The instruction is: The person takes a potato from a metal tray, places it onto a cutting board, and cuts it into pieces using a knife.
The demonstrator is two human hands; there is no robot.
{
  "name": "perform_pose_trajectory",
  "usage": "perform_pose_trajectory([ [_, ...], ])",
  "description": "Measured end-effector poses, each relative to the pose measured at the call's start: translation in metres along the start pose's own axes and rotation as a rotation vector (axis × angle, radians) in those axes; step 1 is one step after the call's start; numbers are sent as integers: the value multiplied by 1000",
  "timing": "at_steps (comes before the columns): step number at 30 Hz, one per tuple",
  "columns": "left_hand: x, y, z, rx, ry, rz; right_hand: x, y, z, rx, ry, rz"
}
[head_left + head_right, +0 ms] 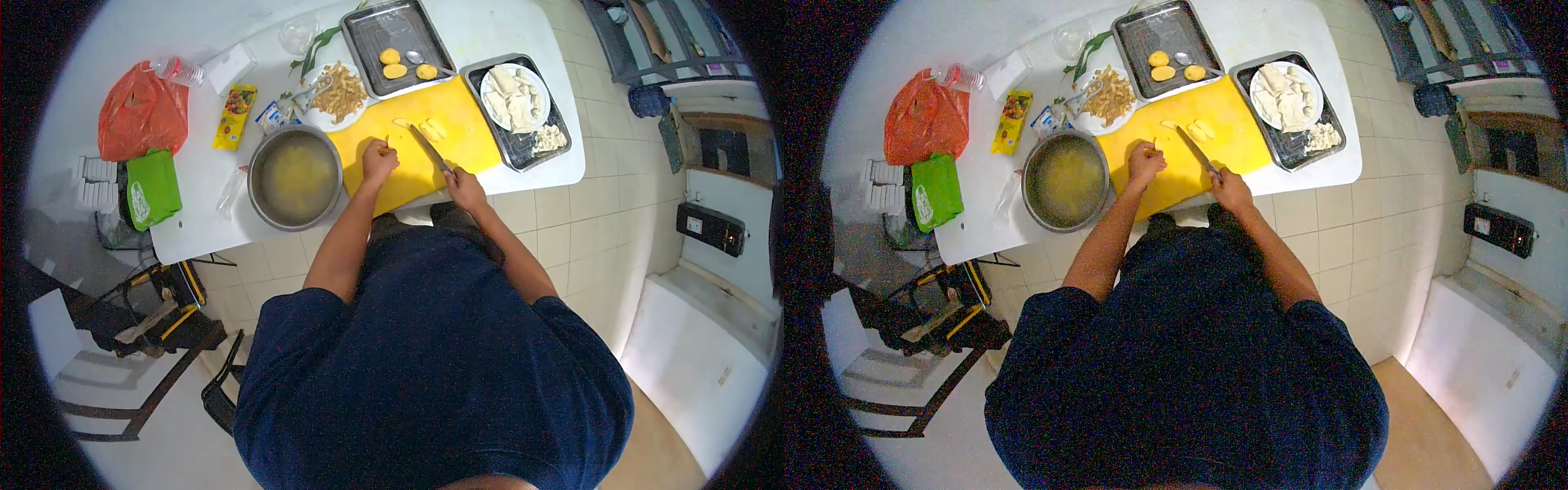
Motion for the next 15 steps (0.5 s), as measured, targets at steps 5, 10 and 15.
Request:
perform_pose_trajectory([
  [5,7,1,9,118,-152,60,-3,-2,6,-9,-3,-2],
  [10,19,3,11,-349,-591,306,-4,-1,3,-36,-11,-24],
  [15,15,12,16,-194,-427,107,-9,-2,1,1,12,-63],
])
Point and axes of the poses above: each hand's wrist, its own y-axis away from the middle knuckle, its own x-axis out of the back of the hand, z = x × y, the point moved 2 cm from there along -y, towards the middle knuckle, and after that the axes turned 4 degrees about -x, right-handed, at the moved point
